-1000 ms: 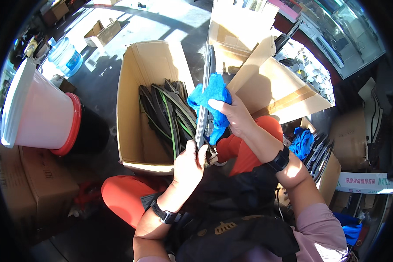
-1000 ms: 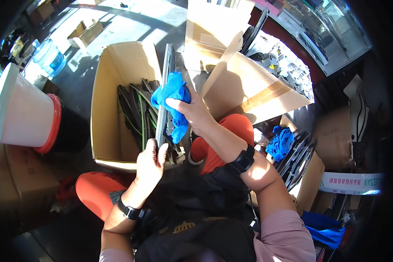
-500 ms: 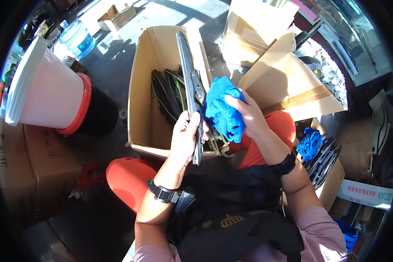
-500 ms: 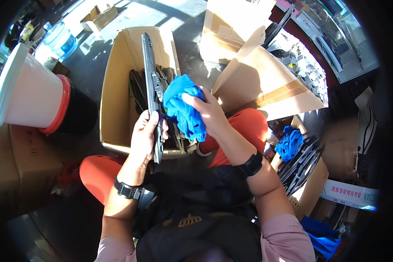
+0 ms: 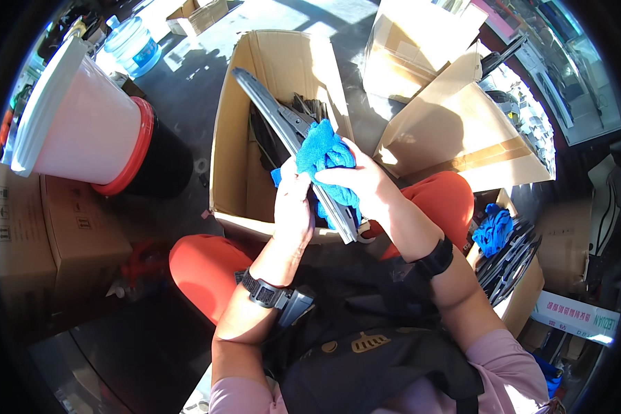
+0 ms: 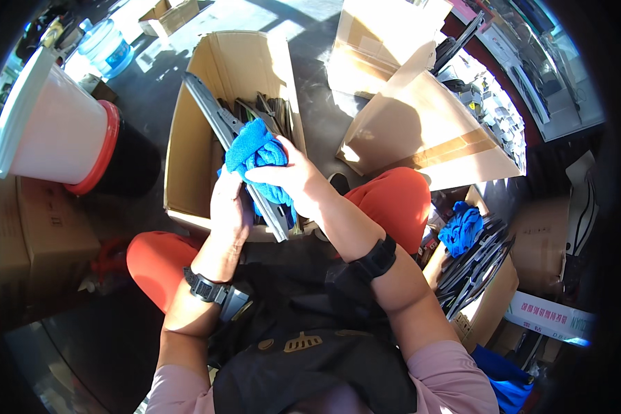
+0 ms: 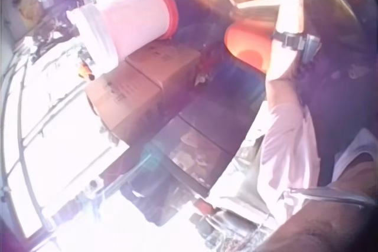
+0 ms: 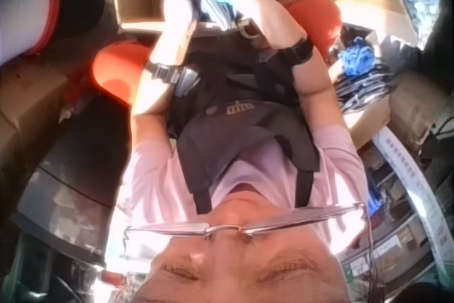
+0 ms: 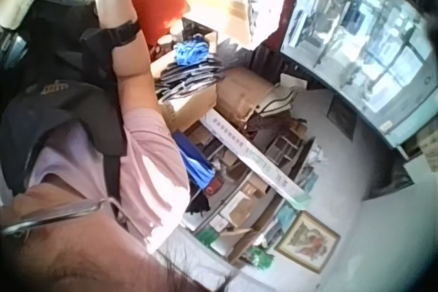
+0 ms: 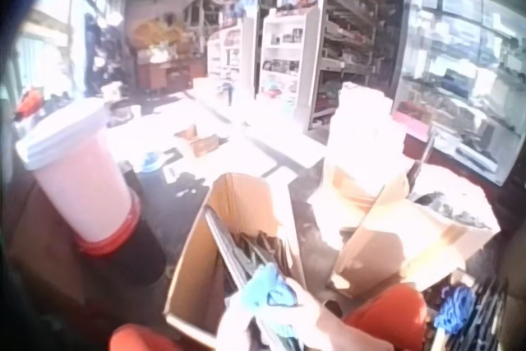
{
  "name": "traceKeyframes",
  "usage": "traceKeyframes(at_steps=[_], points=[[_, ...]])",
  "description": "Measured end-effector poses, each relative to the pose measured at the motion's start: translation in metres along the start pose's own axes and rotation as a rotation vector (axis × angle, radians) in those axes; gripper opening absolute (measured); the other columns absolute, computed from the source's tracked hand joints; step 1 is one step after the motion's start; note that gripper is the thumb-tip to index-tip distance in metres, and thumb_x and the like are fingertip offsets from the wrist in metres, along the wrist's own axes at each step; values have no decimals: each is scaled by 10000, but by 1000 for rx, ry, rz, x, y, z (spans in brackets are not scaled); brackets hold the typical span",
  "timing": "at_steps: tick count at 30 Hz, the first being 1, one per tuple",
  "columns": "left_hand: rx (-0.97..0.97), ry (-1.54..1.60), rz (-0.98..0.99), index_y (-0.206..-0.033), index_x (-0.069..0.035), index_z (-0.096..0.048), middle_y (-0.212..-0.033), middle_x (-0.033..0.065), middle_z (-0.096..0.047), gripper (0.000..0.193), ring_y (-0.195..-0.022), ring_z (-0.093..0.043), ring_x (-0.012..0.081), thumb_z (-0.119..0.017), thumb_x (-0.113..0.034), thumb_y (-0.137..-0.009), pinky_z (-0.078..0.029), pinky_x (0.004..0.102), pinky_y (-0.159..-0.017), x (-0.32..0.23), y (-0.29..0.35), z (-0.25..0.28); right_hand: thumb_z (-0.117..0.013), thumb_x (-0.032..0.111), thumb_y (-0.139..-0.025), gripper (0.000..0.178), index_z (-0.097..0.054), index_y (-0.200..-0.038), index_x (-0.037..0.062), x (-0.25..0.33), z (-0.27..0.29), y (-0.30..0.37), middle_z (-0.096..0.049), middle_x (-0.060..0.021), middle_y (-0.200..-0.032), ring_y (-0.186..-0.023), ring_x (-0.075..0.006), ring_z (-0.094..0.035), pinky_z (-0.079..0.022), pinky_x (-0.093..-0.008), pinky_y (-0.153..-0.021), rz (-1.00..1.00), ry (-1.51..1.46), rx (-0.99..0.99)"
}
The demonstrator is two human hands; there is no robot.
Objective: The person sits on the floor and repeatedly picks up windshield wipers from a cardboard box, wipes each one with a blue cloth, and places them back into the box. The person handles multiple wipers one at a time throughout the clip.
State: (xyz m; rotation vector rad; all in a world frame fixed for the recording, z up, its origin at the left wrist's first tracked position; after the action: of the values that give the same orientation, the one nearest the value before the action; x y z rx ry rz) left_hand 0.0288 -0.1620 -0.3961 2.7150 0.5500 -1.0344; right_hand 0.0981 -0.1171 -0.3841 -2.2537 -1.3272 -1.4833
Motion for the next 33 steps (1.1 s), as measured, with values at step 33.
traceKeyframes(at_steps=[33], points=[[240, -542, -224, -1268, 4, -378, -1168, 108, -509, 462, -1086, -500, 179, -578, -89, -863, -383, 298, -950, -8, 11, -21, -731, 158, -724, 633, -451, -1289, 105, 74, -23, 69, -514, -171, -1077, -996, -326, -546, -470, -389, -849, 919, 1079, -260]])
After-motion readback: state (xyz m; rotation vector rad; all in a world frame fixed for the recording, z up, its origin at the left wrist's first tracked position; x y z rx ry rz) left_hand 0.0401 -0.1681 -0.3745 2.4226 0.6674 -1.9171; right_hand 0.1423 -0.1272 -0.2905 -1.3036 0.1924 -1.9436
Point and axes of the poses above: each hand's wrist, its own y-axis away from the middle knuckle, its own z-axis out of the back of the hand, x = y × z, the point moved 10 cm from there along -y, towards the middle knuckle
